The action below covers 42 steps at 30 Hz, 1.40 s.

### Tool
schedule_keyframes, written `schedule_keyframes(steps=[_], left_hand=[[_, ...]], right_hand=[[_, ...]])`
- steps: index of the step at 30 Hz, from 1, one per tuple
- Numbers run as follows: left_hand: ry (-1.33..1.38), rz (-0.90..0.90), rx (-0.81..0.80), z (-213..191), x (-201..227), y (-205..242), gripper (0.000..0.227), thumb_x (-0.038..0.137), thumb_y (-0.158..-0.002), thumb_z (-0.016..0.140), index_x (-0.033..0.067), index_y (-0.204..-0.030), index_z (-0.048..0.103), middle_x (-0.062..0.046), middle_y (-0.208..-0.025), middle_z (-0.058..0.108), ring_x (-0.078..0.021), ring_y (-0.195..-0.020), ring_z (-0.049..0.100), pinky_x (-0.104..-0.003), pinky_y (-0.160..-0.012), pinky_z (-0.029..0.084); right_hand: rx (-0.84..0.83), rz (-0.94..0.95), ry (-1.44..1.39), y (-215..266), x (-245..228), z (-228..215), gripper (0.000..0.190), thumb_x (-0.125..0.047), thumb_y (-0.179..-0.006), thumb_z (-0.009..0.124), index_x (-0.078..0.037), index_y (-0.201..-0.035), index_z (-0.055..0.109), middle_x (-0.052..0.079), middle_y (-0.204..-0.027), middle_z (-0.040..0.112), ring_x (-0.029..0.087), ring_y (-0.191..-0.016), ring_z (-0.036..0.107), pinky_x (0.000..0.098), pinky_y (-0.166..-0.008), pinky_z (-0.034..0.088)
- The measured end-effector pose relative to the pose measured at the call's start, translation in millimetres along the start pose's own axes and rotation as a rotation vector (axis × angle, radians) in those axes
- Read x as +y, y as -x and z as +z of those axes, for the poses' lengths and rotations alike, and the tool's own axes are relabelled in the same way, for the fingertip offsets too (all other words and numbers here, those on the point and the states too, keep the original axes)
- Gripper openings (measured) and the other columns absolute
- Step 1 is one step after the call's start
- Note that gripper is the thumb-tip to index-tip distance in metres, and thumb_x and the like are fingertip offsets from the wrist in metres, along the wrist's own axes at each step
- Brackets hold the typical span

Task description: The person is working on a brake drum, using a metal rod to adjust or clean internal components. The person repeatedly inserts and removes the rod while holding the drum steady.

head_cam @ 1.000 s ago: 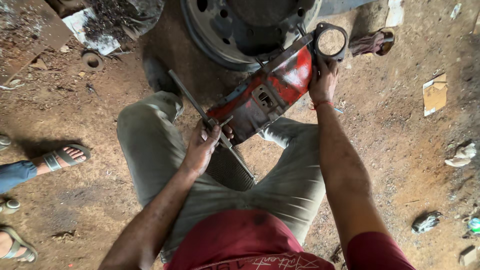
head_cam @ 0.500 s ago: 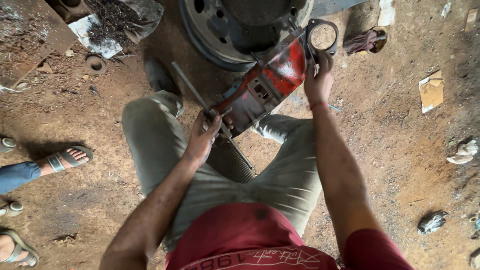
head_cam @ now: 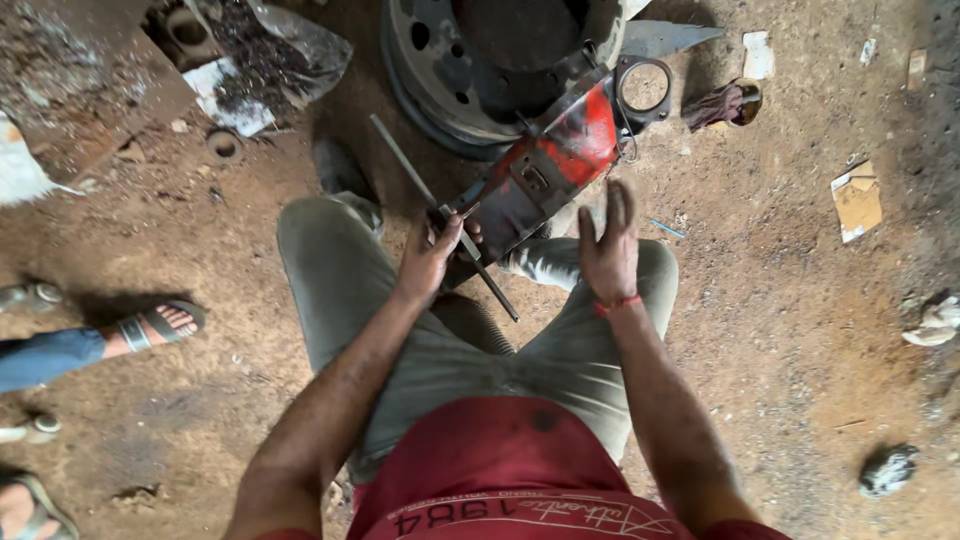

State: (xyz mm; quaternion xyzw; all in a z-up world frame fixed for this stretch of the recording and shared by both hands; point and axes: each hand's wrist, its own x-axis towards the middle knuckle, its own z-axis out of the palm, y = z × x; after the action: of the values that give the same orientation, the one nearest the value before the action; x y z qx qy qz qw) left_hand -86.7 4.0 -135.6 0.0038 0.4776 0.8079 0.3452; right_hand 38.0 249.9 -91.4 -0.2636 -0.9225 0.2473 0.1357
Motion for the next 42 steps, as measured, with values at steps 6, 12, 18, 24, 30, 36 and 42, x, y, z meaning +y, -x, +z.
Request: schedule_keyframes(steps=[6,12,18,24,30,36,42], left_hand=[[-0.480,0.023,-0.153,31.7,20.9,-55.8,0.020,0.019,-0.103,0.066,0.0039,-0.114,0.058,-0.006,-0.093,0.069,-0.0149,-0.082,0.068,-0.032,-0.073,0.057],[-1.218,-0.155,-0.293,88.5,41.1,-151.1,0.030,0.033,-0.091,0.073,0.0053,-0.096,0.061,-0.008,-0.070,0.070,-0.0199,-0.062,0.070,-0.038,-0.060,0.056],[-1.488,-0.190,-0.441,95.5,20.1,-184.6,0.039,0.040,-0.091,0.074,0.0016,-0.097,0.069,-0.014,-0.082,0.078,-0.0256,-0.078,0.077,-0.040,-0.075,0.059],[-1.510,-0.002,-0.461,81.3,6.4,-193.3,0.038,0.035,-0.089,0.076,0.0019,-0.104,0.068,-0.021,-0.101,0.075,-0.0352,-0.099,0.071,-0.044,-0.086,0.055],[-1.516,-0.202,-0.391,85.2,11.3,-185.7,0.037,0.034,-0.089,0.072,0.0046,-0.110,0.064,-0.018,-0.108,0.073,-0.0330,-0.103,0.071,-0.043,-0.089,0.055],[-1.606,-0.129,-0.406,97.7,15.9,-182.2,0.043,0.036,-0.092,0.073,-0.0003,-0.113,0.061,-0.025,-0.112,0.070,-0.0406,-0.110,0.067,-0.047,-0.095,0.052],[-1.594,-0.194,-0.395,101.4,16.9,-181.8,0.046,0.034,-0.092,0.072,-0.0030,-0.116,0.058,-0.027,-0.112,0.070,-0.0421,-0.110,0.067,-0.049,-0.095,0.053]], right_hand=[[-0.036,0.044,-0.340,54.6,-32.5,14.8,0.011,-0.013,-0.102,0.069,-0.003,-0.106,0.071,0.012,-0.096,0.071,0.024,-0.071,0.069,0.0340,-0.061,0.054],[-0.155,0.002,-0.486,68.1,-45.8,20.0,0.011,-0.012,-0.099,0.068,-0.002,-0.102,0.070,0.014,-0.095,0.069,0.026,-0.076,0.070,0.0332,-0.060,0.055],[-0.073,0.049,-0.484,59.5,-18.0,16.9,0.010,-0.012,-0.100,0.067,-0.003,-0.100,0.071,0.013,-0.093,0.071,0.027,-0.080,0.072,0.0346,-0.066,0.056],[0.000,0.132,-0.383,23.5,12.2,14.5,0.019,-0.011,-0.099,0.069,-0.003,-0.116,0.068,0.017,-0.100,0.065,0.031,-0.086,0.068,0.0392,-0.072,0.056],[-0.087,-0.129,-0.082,-59.1,54.9,43.0,0.049,0.007,-0.082,0.059,-0.014,-0.124,0.075,0.020,-0.125,0.057,0.039,-0.119,0.054,0.0420,-0.095,0.054],[-0.026,-0.106,-0.060,-70.5,72.7,58.3,0.050,0.005,-0.080,0.065,-0.015,-0.126,0.072,0.014,-0.127,0.058,0.039,-0.124,0.055,0.0467,-0.109,0.047],[-0.144,-0.147,-0.042,-71.7,72.4,55.5,0.060,0.007,-0.074,0.062,-0.015,-0.130,0.070,0.023,-0.123,0.054,0.042,-0.113,0.053,0.0483,-0.102,0.047]])
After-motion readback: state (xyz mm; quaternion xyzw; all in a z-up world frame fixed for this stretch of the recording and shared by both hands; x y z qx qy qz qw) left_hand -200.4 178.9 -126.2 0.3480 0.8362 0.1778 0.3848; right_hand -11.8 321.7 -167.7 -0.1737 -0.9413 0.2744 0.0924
